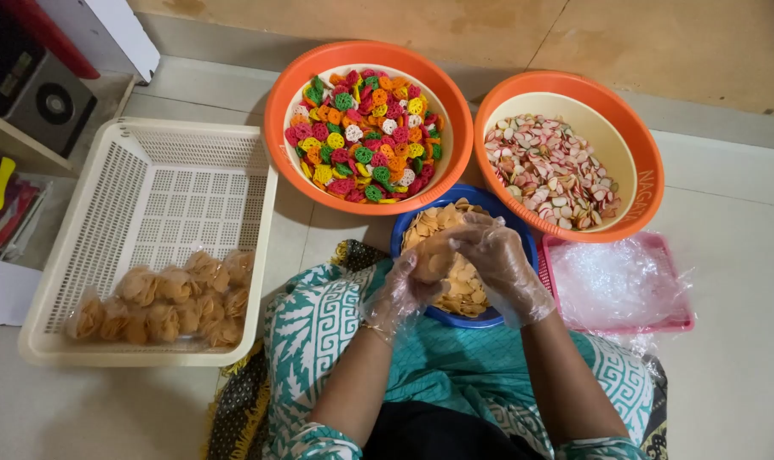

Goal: A person wearing gloves sorts and transfers different types of snacks between various bowls and a basket.

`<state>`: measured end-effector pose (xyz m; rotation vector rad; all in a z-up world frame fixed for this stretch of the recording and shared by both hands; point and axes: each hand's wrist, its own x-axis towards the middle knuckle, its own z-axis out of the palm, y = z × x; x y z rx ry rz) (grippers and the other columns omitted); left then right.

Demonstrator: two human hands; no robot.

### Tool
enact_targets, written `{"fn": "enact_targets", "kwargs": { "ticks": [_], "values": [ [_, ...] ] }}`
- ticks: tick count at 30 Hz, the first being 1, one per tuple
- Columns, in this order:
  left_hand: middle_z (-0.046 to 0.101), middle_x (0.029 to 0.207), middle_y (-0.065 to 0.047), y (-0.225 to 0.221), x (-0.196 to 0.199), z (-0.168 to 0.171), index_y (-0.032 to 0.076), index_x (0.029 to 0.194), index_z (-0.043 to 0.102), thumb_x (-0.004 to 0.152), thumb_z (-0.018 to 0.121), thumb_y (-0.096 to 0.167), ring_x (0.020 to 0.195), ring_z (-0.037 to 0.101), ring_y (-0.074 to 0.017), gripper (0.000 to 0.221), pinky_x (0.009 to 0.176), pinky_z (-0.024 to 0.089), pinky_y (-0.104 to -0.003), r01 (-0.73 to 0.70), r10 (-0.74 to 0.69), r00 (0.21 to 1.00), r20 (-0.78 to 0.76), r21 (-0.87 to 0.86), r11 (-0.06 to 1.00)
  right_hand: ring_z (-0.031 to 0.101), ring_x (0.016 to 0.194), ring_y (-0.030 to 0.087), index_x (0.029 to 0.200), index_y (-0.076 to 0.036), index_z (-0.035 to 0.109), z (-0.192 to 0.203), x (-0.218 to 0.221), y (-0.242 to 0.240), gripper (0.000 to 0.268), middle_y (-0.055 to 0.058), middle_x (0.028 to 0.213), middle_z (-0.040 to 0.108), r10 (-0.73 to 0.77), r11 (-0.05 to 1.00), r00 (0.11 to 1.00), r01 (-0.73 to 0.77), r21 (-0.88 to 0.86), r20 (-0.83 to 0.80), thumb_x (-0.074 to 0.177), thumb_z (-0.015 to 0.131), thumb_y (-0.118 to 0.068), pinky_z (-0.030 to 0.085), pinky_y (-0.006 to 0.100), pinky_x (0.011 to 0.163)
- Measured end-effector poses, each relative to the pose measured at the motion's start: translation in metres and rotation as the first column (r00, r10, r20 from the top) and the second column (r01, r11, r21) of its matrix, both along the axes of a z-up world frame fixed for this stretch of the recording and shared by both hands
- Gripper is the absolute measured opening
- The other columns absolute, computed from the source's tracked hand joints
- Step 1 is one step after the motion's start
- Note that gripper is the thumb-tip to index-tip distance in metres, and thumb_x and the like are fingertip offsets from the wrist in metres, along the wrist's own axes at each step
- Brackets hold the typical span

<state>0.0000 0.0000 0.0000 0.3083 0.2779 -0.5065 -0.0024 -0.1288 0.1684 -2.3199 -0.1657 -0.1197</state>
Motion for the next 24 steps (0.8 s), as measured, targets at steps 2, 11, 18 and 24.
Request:
{"fn": "enact_targets", "kwargs": {
  "ticks": [2,11,18,24],
  "values": [
    [0.071,0.103,-0.019,0.001,0.001,0.004,0.009,0.114,0.065,0.081,0.084,0.036,0.082,0.074,-0.0359,0.047,0.063,0.065,-0.051,0.003,-0.003,1.0,0.005,0.0,1.0,0.065,0.074,0.025,0.105,-0.013,0.081,-0.008,0.005,-0.007,0.018,0.017,0.094,0.074,-0.021,1.0,0.998,0.022,0.021,-0.057,0.089,0.073,-0.016,0.051,0.033,0.067],
    [0.067,0.108,-0.016,0.005,0.0,0.017,0.012,0.119,0.063,0.082,0.084,0.033,0.085,0.072,-0.0364,0.048,0.064,0.063,-0.052,-0.011,0.01,0.999,0.053,0.014,1.0,0.045,0.141,0.023,0.117,-0.033,0.08,0.064,-0.014,0.017,0.032,-0.001,0.136,0.063,-0.006,0.984,0.911,-0.068,-0.166,-0.413,0.087,0.077,-0.023,0.033,0.045,0.116],
    [0.068,0.106,-0.017,0.004,0.001,-0.007,0.015,0.122,0.063,0.085,0.082,0.025,0.081,0.073,-0.0359,0.043,0.063,0.065,-0.052,-0.006,0.006,1.0,0.015,-0.041,0.999,0.074,0.095,0.027,0.084,-0.01,0.081,0.022,-0.019,0.005,0.009,0.011,0.092,0.077,0.146,0.934,0.987,-0.161,-0.319,-0.072,0.086,0.075,-0.016,0.06,0.038,0.085],
    [0.069,0.12,-0.024,-0.002,0.014,-0.05,0.016,0.14,0.055,0.085,0.082,0.03,0.1,0.073,-0.0399,0.063,0.072,0.066,-0.054,0.014,0.008,0.984,0.177,-0.125,0.992,0.066,0.106,0.029,0.098,-0.008,0.065,-0.009,-0.011,-0.018,0.029,0.01,0.108,0.064,0.138,0.99,0.989,-0.137,0.02,-0.056,0.076,0.081,-0.017,0.058,0.036,0.087]
  ]
}}
